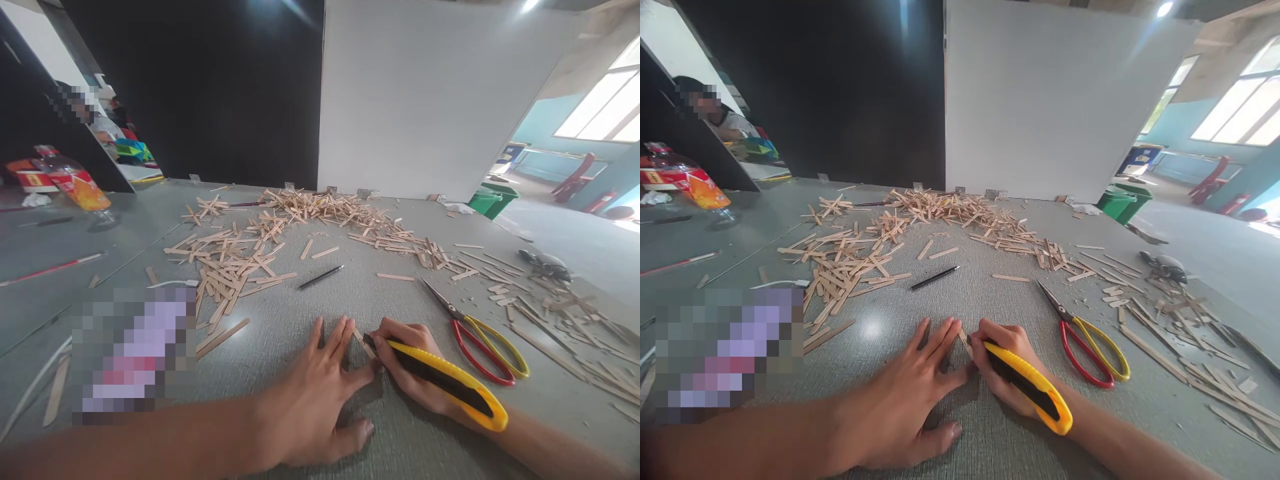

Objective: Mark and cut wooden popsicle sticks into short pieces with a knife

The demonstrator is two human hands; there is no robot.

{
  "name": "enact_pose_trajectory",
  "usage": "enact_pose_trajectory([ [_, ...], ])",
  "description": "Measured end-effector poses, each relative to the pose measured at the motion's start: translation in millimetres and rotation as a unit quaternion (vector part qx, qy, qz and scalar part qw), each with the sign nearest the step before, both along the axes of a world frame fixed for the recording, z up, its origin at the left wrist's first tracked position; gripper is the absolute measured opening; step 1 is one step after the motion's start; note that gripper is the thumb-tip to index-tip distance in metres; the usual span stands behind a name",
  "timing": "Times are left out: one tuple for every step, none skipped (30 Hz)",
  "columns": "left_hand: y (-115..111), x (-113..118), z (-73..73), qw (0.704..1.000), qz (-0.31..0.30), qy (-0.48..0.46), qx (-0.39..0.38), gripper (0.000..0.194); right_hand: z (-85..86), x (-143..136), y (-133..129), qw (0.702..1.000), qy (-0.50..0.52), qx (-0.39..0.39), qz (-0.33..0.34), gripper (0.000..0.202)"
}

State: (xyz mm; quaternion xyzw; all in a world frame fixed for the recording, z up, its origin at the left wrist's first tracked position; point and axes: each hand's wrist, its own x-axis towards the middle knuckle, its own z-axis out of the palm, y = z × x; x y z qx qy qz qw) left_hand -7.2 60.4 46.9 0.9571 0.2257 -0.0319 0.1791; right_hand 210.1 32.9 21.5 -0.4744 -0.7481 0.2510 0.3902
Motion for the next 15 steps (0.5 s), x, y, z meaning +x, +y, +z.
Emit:
enact_pose_trajectory([
  [-0.1,-0.3,-0.8,1.0,0.0,-0.007,0.002,0.071,0.1,0.2,0.0,1.0,0.0,0.001,0.0,0.031],
  [-0.1,-0.7,-1.7,1.0,0.0,-0.014,0.003,0.071,-0.1,0.4,0.0,1.0,-0.001,0.003,-0.001,0.031],
  [-0.1,-1.0,-2.6,1.0,0.001,-0.018,0.004,0.072,-0.4,0.7,0.0,1.0,-0.003,0.006,-0.002,0.032],
  [0.0,-1.3,-3.5,1.0,0.002,-0.019,0.004,0.073,-0.9,0.9,0.1,1.0,-0.004,0.006,-0.003,0.032],
  [0.2,-1.5,-4.0,1.0,0.003,-0.017,0.004,0.073,-1.3,1.1,0.1,1.0,-0.005,0.005,-0.004,0.032],
  [0.4,-1.7,-4.3,1.0,0.003,-0.014,0.001,0.074,-1.7,1.3,0.1,1.0,-0.006,0.003,-0.006,0.032],
  [0.7,-1.8,-4.4,1.0,0.002,-0.012,-0.001,0.075,-2.0,1.5,0.2,1.0,-0.006,0.003,-0.007,0.032],
  [1.1,-1.9,-4.1,1.0,-0.001,-0.012,-0.003,0.076,-2.3,1.6,0.3,1.0,-0.007,0.004,-0.009,0.032],
  [1.6,-2.0,-3.7,1.0,-0.003,-0.014,-0.004,0.076,-2.6,1.7,0.5,1.0,-0.009,0.005,-0.011,0.032],
  [2.1,-2.1,-3.1,1.0,-0.006,-0.017,-0.004,0.075,-2.9,1.9,0.8,1.0,-0.012,0.006,-0.012,0.031],
  [2.6,-2.2,-2.5,1.0,-0.008,-0.02,-0.002,0.075,-3.2,2.2,1.1,1.0,-0.017,0.007,-0.015,0.029],
  [3.1,-2.5,-1.8,1.0,-0.009,-0.024,-0.002,0.074,-3.6,2.6,1.5,1.0,-0.025,0.007,-0.018,0.026],
  [3.7,-2.8,-1.3,1.0,-0.011,-0.029,-0.002,0.075,-4.1,3.1,1.9,0.999,-0.031,0.005,-0.023,0.023],
  [4.2,-3.2,-0.8,0.999,-0.012,-0.034,-0.004,0.075,-4.5,3.6,2.2,0.999,-0.037,0.001,-0.03,0.022],
  [4.6,-3.6,-0.5,0.999,-0.013,-0.04,-0.006,0.075,-4.8,4.1,2.6,0.998,-0.041,-0.004,-0.04,0.022],
])
